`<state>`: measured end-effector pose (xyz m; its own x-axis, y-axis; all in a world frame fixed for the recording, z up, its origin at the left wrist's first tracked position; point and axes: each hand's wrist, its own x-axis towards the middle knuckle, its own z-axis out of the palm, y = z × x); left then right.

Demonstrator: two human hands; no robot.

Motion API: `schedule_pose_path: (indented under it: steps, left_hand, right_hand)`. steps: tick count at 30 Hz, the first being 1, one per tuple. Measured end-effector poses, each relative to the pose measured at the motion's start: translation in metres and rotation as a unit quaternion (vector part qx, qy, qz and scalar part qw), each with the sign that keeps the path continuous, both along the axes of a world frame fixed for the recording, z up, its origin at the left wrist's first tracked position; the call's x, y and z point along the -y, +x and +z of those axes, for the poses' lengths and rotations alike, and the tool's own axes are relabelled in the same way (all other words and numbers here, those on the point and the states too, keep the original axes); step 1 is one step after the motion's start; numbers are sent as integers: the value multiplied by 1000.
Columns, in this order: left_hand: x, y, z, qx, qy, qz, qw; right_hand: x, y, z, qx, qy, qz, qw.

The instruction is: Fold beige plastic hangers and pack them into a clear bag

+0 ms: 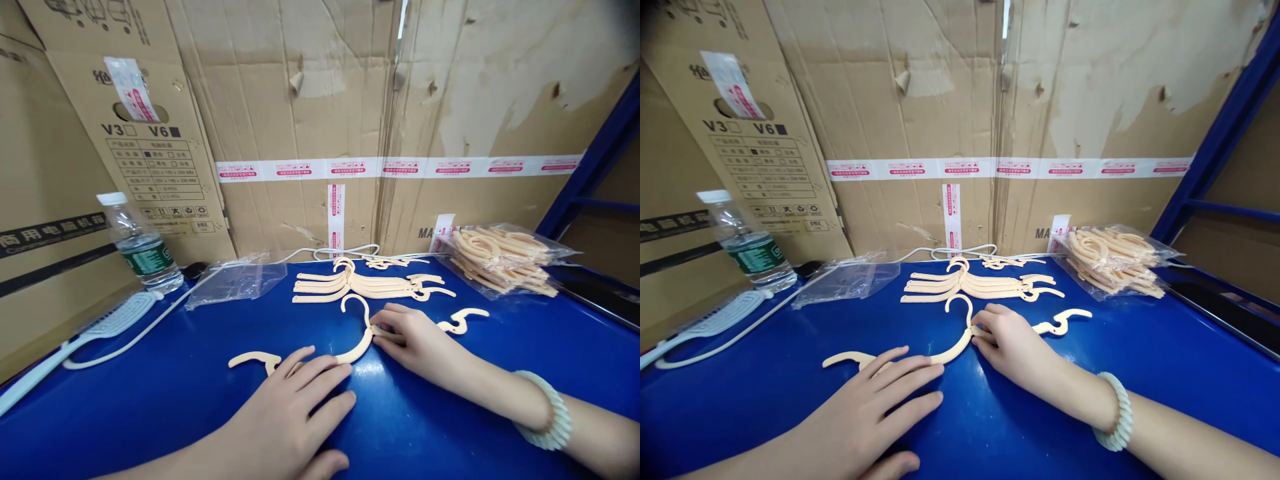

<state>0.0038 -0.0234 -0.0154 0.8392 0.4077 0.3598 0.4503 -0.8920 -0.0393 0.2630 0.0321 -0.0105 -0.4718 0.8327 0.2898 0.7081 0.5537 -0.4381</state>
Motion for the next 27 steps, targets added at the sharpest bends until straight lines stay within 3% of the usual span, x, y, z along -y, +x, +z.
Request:
schedule_pose_path:
  steps: [6,17,27]
  left_hand:
    - [-4,-4,-9,-17,-1,-5,1000]
    - [0,-3,9,-29,-77,53,995]
    - [0,-2,8,-14,-113,127,985]
  right_hand:
    - [-2,5,9,65,-18,-17,998]
    - [-6,33,46,233,-117,-58,964]
    - [-22,41,41,199,-104,-79,971]
